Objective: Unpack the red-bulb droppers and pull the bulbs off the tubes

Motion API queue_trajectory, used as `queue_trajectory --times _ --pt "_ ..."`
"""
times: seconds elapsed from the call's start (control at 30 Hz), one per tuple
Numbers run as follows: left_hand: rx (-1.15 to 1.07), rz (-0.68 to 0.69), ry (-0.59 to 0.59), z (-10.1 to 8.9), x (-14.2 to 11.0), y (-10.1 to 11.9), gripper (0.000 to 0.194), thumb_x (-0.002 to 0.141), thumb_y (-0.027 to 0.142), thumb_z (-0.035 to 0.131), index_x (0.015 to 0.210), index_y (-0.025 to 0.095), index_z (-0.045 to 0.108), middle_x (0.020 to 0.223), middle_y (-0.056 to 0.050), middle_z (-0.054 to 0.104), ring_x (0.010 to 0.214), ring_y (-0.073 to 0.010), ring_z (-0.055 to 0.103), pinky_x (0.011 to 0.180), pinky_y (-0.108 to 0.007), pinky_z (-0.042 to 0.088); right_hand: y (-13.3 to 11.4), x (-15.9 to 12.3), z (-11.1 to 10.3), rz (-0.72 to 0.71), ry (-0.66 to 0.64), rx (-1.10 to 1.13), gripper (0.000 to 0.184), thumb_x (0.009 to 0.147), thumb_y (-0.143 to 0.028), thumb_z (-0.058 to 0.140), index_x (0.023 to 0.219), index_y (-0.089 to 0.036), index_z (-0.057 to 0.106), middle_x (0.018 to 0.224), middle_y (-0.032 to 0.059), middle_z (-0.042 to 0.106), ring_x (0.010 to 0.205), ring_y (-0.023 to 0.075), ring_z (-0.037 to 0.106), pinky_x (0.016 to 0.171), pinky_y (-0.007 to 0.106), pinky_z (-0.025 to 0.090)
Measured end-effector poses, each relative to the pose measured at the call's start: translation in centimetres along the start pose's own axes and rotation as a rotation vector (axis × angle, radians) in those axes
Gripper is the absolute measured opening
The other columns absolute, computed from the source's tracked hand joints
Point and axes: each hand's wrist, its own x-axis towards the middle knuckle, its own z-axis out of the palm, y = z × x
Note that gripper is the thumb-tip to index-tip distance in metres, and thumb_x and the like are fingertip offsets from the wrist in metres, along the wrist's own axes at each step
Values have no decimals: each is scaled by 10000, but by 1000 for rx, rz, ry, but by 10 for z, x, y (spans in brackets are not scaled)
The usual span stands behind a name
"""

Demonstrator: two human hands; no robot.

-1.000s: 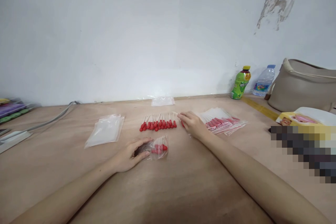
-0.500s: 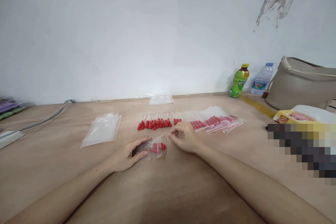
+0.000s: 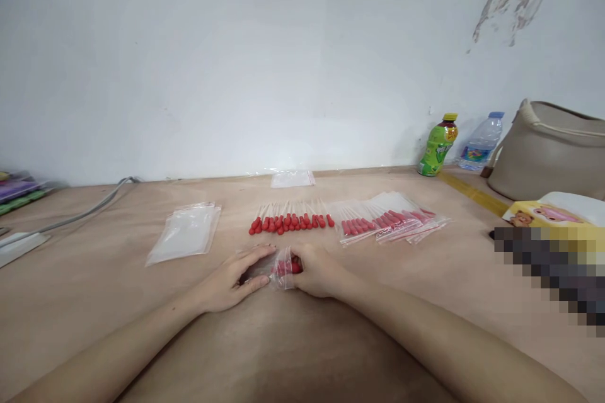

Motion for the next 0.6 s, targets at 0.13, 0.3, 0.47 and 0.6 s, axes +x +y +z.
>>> queue_trajectory --times 0.13,0.3,0.47,0.6 --pt "5 -36 2 -2 0 2 493 839 407 460 1296 247 366 1274 -59 476 1151 -223 451 968 -392 366 6 1 -3 -18 7 266 73 699 -182 567 759 -165 605 717 5 617 658 120 554 601 239 430" --pt "6 -54 -5 -2 -1 2 504 837 411 462 1301 242 361 1282 -65 470 1158 -230 445 972 -401 361 20 5 -9 224 -37 806 292 618 -166 663 896 -155 573 766 12 645 693 115 603 666 257 486" --pt "17 -21 0 0 0 -1 504 839 409 460 1303 236 363 1326 -67 427 1210 -234 394 1009 -428 322 26 6 -24 437 -107 1088 208 697 -248 656 870 -147 599 753 27 648 640 84 614 667 216 506" --pt "41 1 -25 1 1 -2 514 842 417 449 1306 212 366 1361 -73 377 1255 -228 337 1045 -442 274 31 8 -42 466 -199 1080 199 758 -288 603 898 -145 611 783 51 661 652 94 633 649 203 517"
